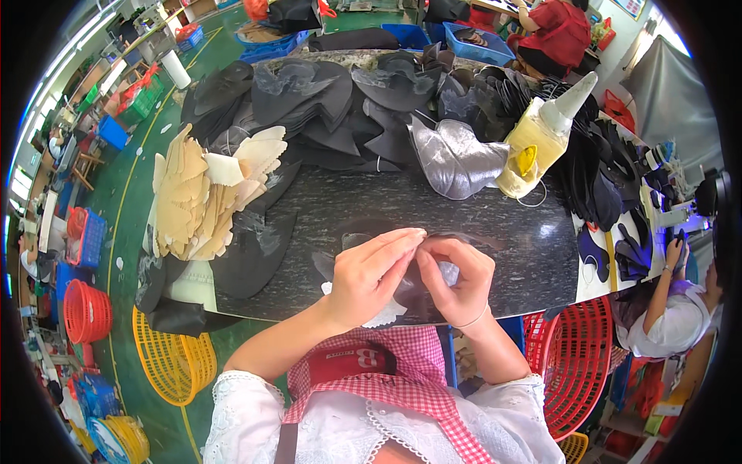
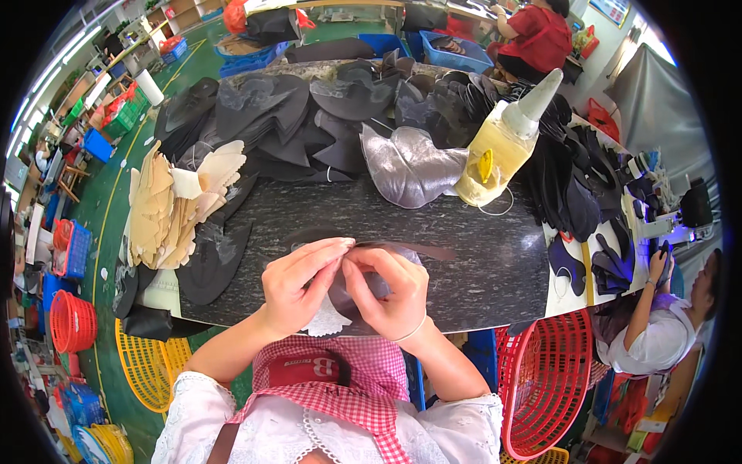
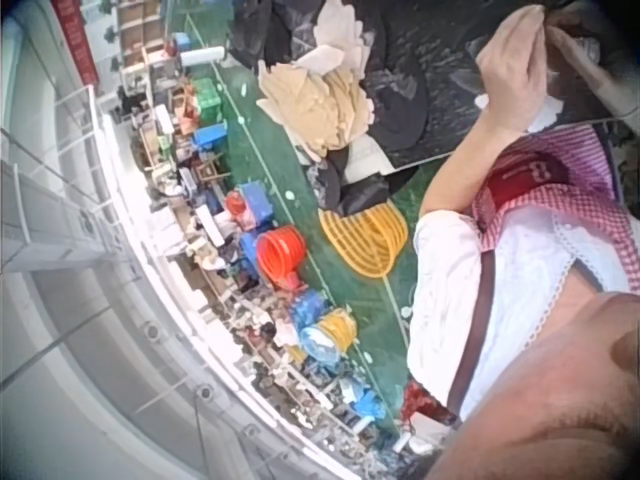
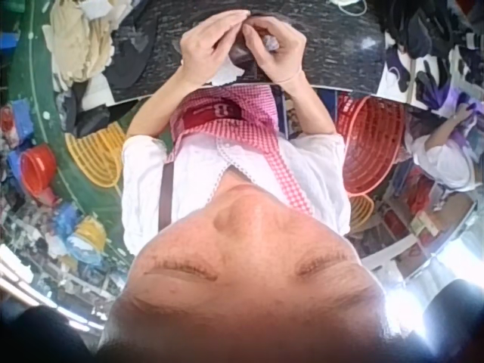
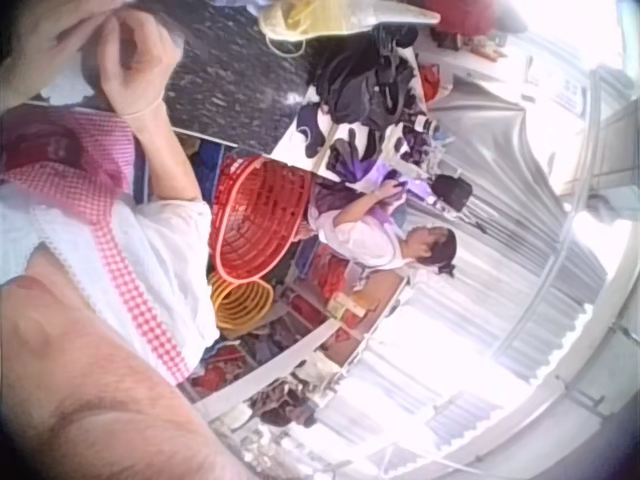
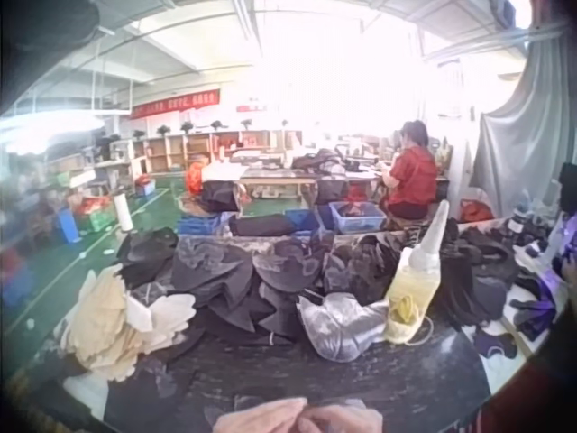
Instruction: The person removes shoe upper pieces and lining materials from plastic bags onto a workbench. They then assemble the shoe uppers by applying lining pieces and padding onto the upper panels by hand and pressing them firmly.
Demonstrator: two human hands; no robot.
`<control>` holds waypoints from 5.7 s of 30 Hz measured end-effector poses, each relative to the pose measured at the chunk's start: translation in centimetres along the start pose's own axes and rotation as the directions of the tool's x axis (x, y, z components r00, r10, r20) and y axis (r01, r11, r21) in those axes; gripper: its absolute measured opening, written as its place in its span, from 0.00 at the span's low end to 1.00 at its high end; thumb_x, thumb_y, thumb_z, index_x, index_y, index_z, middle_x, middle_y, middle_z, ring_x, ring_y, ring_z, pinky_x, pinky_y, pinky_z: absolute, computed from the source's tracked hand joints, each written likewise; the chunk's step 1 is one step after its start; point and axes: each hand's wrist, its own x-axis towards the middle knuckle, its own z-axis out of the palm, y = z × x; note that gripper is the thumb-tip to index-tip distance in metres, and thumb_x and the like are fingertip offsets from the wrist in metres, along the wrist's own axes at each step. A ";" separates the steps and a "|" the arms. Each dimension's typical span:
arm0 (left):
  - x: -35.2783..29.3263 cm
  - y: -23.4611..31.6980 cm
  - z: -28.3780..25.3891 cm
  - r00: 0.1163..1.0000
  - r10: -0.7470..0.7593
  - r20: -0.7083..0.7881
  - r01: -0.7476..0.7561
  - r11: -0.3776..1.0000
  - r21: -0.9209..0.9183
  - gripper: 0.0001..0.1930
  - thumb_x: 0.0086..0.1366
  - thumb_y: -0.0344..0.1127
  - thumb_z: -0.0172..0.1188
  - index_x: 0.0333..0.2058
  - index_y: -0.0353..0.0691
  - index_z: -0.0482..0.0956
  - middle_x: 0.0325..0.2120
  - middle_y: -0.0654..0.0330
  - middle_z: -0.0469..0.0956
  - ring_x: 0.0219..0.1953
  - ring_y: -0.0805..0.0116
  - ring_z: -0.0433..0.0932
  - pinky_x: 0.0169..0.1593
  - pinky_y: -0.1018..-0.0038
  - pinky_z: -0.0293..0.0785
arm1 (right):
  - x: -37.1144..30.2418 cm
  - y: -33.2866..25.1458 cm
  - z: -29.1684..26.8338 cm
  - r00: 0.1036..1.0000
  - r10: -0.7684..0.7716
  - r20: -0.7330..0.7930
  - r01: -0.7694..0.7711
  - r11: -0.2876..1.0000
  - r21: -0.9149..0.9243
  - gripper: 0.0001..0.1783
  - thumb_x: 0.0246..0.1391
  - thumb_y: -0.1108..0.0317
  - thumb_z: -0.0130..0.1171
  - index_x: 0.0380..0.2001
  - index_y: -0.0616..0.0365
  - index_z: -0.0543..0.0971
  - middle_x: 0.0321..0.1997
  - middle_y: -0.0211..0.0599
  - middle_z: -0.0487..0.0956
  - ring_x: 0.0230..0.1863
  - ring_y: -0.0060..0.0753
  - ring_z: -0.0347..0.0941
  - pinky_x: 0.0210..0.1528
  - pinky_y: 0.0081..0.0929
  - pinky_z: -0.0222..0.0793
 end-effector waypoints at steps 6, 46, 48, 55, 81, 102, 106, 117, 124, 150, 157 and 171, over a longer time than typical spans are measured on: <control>0.2 0.5 -0.1 0.814 -0.565 0.139 0.538 0.641 -0.548 0.08 0.64 0.25 0.54 0.40 0.32 0.78 0.40 0.53 0.81 0.41 0.67 0.81 0.45 0.73 0.77 | -1.0 1.2 0.0 0.969 0.242 0.046 -0.236 0.860 0.451 0.02 0.48 0.79 0.58 0.28 0.65 0.78 0.27 0.37 0.82 0.28 0.24 0.79 0.34 0.20 0.73; -0.1 1.1 4.2 0.803 -0.594 -0.046 0.377 0.566 -0.734 0.06 0.67 0.32 0.56 0.35 0.35 0.76 0.29 0.68 0.76 0.33 0.85 0.71 0.35 0.83 0.69 | -0.7 2.1 2.1 0.897 0.289 -0.334 -0.171 0.925 0.339 0.07 0.62 0.73 0.49 0.43 0.61 0.73 0.36 0.26 0.74 0.34 0.15 0.66 0.38 0.14 0.63; 0.2 3.1 -0.1 0.711 -0.690 0.140 0.440 0.280 -0.853 0.07 0.67 0.35 0.56 0.37 0.38 0.76 0.30 0.66 0.77 0.33 0.82 0.75 0.38 0.82 0.72 | 0.0 4.7 -1.5 0.919 0.231 -0.320 -0.249 0.968 -0.016 0.06 0.62 0.73 0.50 0.37 0.62 0.76 0.31 0.26 0.75 0.30 0.15 0.66 0.34 0.15 0.65; -0.2 -2.2 -6.0 0.612 -0.764 0.204 0.470 0.144 -0.871 0.09 0.67 0.37 0.56 0.38 0.39 0.78 0.32 0.63 0.81 0.32 0.77 0.79 0.37 0.80 0.75 | -6.9 5.9 -9.7 0.991 0.021 -0.131 -0.089 0.840 -0.535 0.09 0.60 0.76 0.49 0.42 0.64 0.77 0.38 0.46 0.81 0.37 0.37 0.79 0.40 0.26 0.71; -0.6 -0.9 -8.1 0.724 -0.683 0.099 0.527 0.454 -0.718 0.17 0.71 0.41 0.49 0.49 0.33 0.76 0.41 0.61 0.80 0.40 0.78 0.78 0.44 0.80 0.74 | -5.0 -1.9 3.0 0.831 0.166 0.531 -0.360 0.888 0.287 0.09 0.44 0.69 0.69 0.28 0.58 0.79 0.28 0.37 0.75 0.26 0.38 0.75 0.30 0.26 0.73; -5.3 3.8 -6.5 0.737 0.209 0.642 -0.197 0.976 -0.091 0.26 0.58 0.51 0.61 0.51 0.41 0.77 0.16 0.67 0.69 0.17 0.75 0.72 0.20 0.79 0.67 | -4.2 -2.2 1.5 0.292 0.426 0.856 -0.884 -0.222 0.412 0.37 0.61 0.49 0.48 0.66 0.58 0.54 0.67 0.43 0.60 0.66 0.41 0.59 0.67 0.40 0.54; -4.8 -0.2 -9.6 0.872 -0.137 0.470 0.298 0.910 -0.288 0.36 0.56 0.63 0.59 0.51 0.37 0.72 0.29 0.59 0.73 0.23 0.68 0.73 0.30 0.72 0.71 | -4.8 -1.5 1.1 0.337 0.349 0.875 -0.912 -0.109 0.395 0.34 0.61 0.54 0.48 0.65 0.61 0.56 0.66 0.46 0.60 0.65 0.43 0.59 0.65 0.38 0.54; -9.5 -1.6 -8.5 0.633 -0.352 0.689 0.772 0.355 -0.528 0.28 0.48 0.21 0.70 0.49 0.32 0.71 0.43 0.59 0.76 0.48 0.75 0.73 0.53 0.76 0.68 | -6.3 -0.6 -1.5 0.628 0.171 0.759 -0.724 0.487 0.489 0.37 0.55 0.61 0.58 0.61 0.69 0.57 0.60 0.45 0.65 0.59 0.33 0.65 0.60 0.31 0.59; -6.2 -1.6 -9.1 0.556 -0.519 0.650 0.823 0.454 -0.341 0.25 0.53 0.27 0.68 0.51 0.35 0.72 0.40 0.61 0.78 0.45 0.76 0.73 0.51 0.76 0.68 | -6.2 1.9 -1.0 0.769 0.551 0.325 -0.639 0.683 0.353 0.11 0.55 0.79 0.55 0.41 0.63 0.80 0.33 0.29 0.76 0.34 0.15 0.69 0.36 0.12 0.63; -4.2 -4.1 -7.2 0.693 -0.550 0.466 0.514 0.830 0.214 0.24 0.56 0.27 0.60 0.54 0.39 0.72 0.40 0.50 0.79 0.37 0.58 0.81 0.40 0.70 0.76 | 0.6 5.1 1.6 0.714 -0.260 0.650 0.318 0.948 0.029 0.14 0.38 0.71 0.60 0.34 0.55 0.78 0.33 0.33 0.74 0.33 0.37 0.73 0.37 0.32 0.69; -4.8 -4.9 -8.4 0.746 -0.619 0.245 0.595 0.785 0.170 0.30 0.52 0.23 0.63 0.57 0.42 0.71 0.26 0.64 0.74 0.24 0.82 0.71 0.27 0.82 0.68 | 0.7 5.8 3.6 0.595 -0.183 0.783 0.240 0.970 0.045 0.11 0.45 0.68 0.60 0.35 0.54 0.78 0.36 0.33 0.72 0.39 0.33 0.72 0.39 0.24 0.69; -6.5 -4.4 -6.8 0.789 -0.193 0.584 -0.036 0.934 0.357 0.28 0.51 0.29 0.62 0.53 0.33 0.69 0.53 0.48 0.68 0.59 0.47 0.66 0.59 0.58 0.65 | 4.7 6.9 1.3 0.815 -0.163 0.556 0.176 0.984 0.031 0.18 0.43 0.80 0.59 0.41 0.57 0.75 0.47 0.41 0.71 0.50 0.44 0.69 0.52 0.37 0.66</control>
